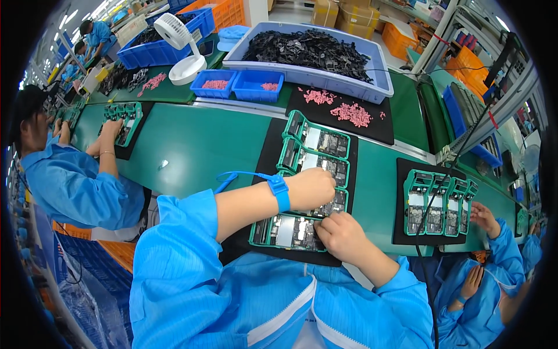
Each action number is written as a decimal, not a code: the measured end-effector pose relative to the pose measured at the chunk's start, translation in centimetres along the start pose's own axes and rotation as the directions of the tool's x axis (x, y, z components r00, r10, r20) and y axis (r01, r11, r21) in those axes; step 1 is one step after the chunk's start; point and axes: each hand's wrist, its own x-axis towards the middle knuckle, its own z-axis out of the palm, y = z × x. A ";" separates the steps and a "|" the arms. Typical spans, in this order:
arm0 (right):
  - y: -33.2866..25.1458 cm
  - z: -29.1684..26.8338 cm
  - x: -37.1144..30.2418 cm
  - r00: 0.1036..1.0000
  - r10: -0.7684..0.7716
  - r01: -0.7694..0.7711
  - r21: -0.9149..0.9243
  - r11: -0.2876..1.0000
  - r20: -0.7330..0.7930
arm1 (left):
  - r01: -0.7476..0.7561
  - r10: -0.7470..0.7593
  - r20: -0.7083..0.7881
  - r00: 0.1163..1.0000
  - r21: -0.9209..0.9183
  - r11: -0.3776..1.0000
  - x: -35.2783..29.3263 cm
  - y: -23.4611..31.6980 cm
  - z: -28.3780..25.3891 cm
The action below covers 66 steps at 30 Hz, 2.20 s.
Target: The person assembles electronic components onto circuit boards by hand, taking the components from a plastic tray and placing them onto the circuit boards on a conveyor belt.
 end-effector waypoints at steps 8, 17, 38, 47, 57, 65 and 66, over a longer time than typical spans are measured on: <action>3.2 -2.5 2.0 0.990 0.125 -0.140 0.358 0.923 0.064 | 0.197 -0.287 -0.210 0.935 -0.367 0.909 1.6 -9.5 -5.2; 15.9 -0.4 11.1 0.790 0.605 -0.541 0.355 0.762 -0.094 | 0.700 -0.719 -0.164 0.676 -0.165 0.695 3.4 -23.9 2.5; 23.4 5.7 17.1 0.776 0.625 -0.627 0.004 0.779 -0.082 | 0.591 -0.664 -0.126 0.737 -0.356 0.724 2.0 -22.8 2.3; 19.6 0.9 6.7 0.705 0.706 -0.680 0.225 0.698 -0.063 | 0.672 -0.726 -0.086 0.682 -0.319 0.669 1.8 -22.0 1.9; 14.6 2.4 2.3 0.697 0.714 -0.667 0.301 0.681 -0.072 | 0.377 -0.459 -0.160 0.874 -0.373 0.848 4.0 -16.0 -2.6; 14.5 3.1 2.1 0.715 0.689 -0.637 0.299 0.711 -0.117 | 0.294 -0.303 0.027 0.953 -0.331 0.897 5.3 -10.5 -0.6; 14.4 3.0 2.0 0.715 0.688 -0.631 0.309 0.712 -0.124 | 0.315 -0.324 0.023 0.946 -0.316 0.895 5.5 -10.3 -0.5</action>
